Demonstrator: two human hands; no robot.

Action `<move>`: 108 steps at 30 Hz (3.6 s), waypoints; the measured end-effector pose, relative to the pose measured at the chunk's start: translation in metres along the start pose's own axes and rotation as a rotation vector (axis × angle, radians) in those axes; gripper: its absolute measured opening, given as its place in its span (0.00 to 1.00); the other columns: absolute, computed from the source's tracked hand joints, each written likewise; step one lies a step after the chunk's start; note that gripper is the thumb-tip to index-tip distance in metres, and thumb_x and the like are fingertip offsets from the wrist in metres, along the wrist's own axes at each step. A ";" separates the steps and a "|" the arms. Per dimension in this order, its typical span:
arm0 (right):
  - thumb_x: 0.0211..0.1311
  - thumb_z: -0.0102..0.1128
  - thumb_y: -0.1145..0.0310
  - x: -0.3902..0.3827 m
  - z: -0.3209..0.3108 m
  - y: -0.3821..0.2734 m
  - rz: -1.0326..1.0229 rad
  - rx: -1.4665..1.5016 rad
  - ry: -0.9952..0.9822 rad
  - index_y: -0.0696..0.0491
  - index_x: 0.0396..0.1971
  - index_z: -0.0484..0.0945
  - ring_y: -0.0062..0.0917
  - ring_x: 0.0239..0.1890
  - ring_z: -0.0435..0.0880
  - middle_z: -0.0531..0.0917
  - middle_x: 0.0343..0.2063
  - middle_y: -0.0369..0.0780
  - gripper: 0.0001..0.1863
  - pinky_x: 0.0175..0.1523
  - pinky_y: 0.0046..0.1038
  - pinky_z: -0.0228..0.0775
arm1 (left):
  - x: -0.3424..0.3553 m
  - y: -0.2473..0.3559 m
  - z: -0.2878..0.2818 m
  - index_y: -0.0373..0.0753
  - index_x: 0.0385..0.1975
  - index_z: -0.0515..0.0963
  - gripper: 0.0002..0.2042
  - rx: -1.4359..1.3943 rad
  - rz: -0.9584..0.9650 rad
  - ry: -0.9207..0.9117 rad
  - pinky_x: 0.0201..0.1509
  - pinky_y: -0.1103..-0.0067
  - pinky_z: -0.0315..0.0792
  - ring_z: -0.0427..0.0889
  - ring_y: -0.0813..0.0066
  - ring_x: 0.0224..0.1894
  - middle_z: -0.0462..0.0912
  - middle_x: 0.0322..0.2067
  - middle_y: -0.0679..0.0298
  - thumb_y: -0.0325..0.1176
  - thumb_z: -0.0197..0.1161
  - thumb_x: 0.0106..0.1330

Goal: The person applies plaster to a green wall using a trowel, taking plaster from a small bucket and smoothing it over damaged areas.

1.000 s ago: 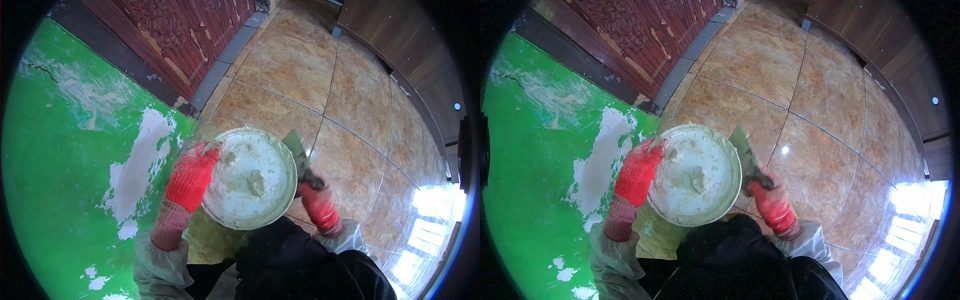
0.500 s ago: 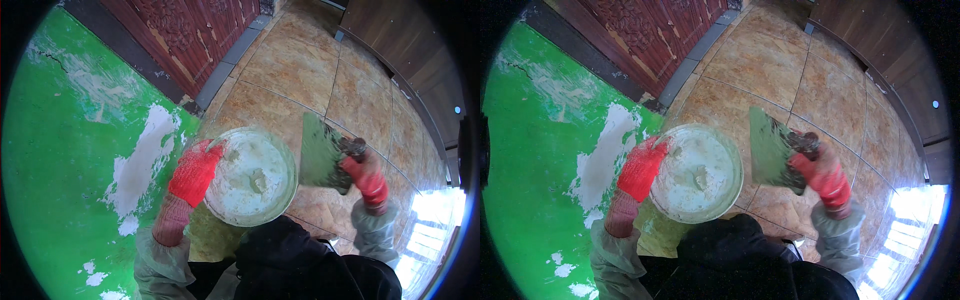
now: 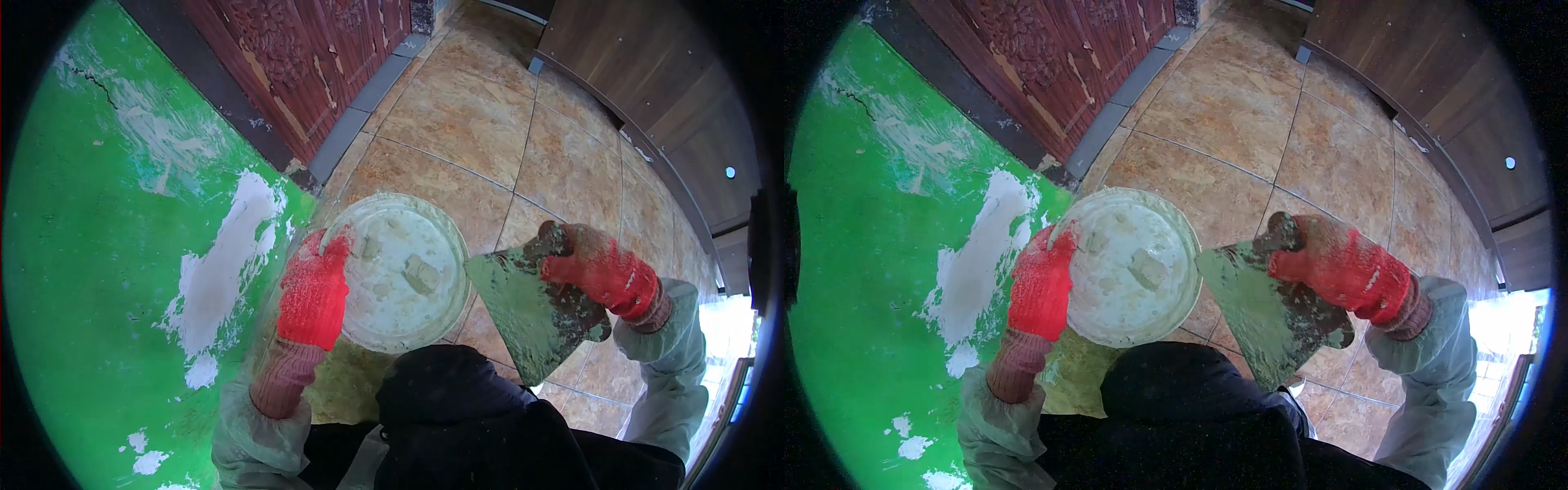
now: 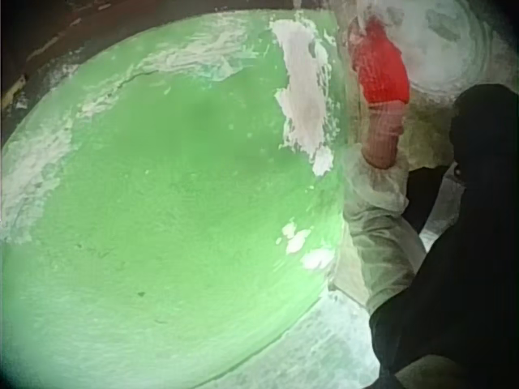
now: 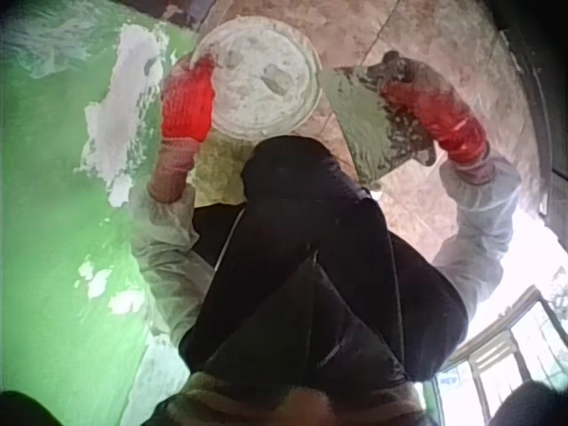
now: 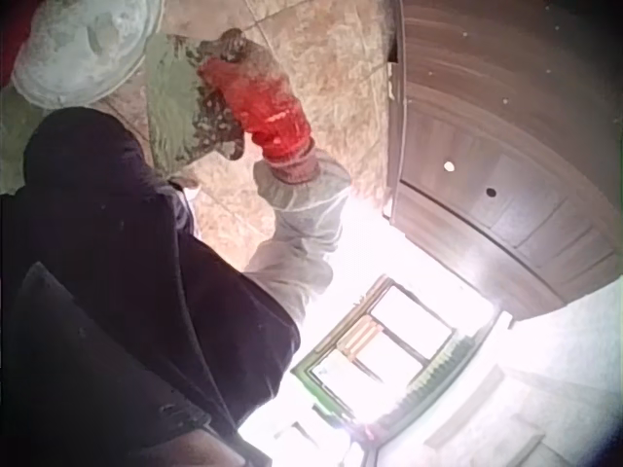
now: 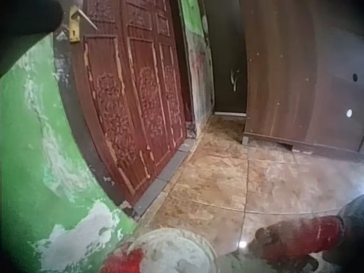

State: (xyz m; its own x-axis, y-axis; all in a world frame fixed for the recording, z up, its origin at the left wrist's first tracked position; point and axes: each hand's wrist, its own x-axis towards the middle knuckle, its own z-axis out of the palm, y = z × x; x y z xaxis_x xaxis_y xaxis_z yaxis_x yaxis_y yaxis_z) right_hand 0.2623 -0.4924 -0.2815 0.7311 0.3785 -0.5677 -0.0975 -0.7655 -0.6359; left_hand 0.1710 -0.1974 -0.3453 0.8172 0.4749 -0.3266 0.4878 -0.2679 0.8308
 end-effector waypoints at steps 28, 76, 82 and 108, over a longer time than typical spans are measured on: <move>0.52 0.56 0.61 0.012 0.023 -0.058 -0.224 -0.439 0.156 0.57 0.40 0.74 0.35 0.33 0.82 0.81 0.31 0.47 0.18 0.37 0.32 0.74 | 0.006 -0.041 -0.002 0.46 0.55 0.66 0.26 0.413 0.482 -0.040 0.52 0.62 0.66 0.70 0.48 0.51 0.65 0.56 0.48 0.27 0.58 0.52; 0.54 0.53 0.64 0.171 0.215 0.038 -0.439 -0.825 0.169 0.53 0.33 0.72 0.43 0.27 0.78 0.78 0.21 0.46 0.10 0.32 0.41 0.69 | 0.049 -0.256 0.098 0.50 0.62 0.57 0.23 0.438 0.028 0.163 0.31 0.64 0.70 0.78 0.54 0.32 0.75 0.33 0.52 0.38 0.48 0.66; 0.54 0.53 0.62 0.184 0.212 0.031 -0.532 -0.833 0.196 0.52 0.33 0.71 0.42 0.26 0.78 0.78 0.21 0.45 0.10 0.30 0.41 0.68 | 0.048 -0.261 0.102 0.51 0.60 0.60 0.22 0.492 0.041 0.183 0.28 0.65 0.71 0.79 0.59 0.34 0.75 0.35 0.55 0.39 0.49 0.64; 0.48 0.56 0.64 0.220 0.185 0.009 -0.653 -1.067 -0.161 0.52 0.29 0.75 0.42 0.27 0.79 0.79 0.21 0.45 0.10 0.30 0.41 0.70 | 0.055 -0.274 0.105 0.53 0.61 0.59 0.25 0.439 0.144 0.104 0.29 0.64 0.71 0.79 0.59 0.34 0.75 0.33 0.56 0.35 0.51 0.61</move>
State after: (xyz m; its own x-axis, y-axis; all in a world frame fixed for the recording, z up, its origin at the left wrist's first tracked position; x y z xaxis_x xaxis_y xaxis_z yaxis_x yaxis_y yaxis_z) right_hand 0.2979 -0.3196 -0.5086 0.3394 0.8452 -0.4128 0.8977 -0.4221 -0.1262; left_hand 0.1141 -0.1863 -0.6386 0.8618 0.4825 -0.1568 0.4739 -0.6552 0.5883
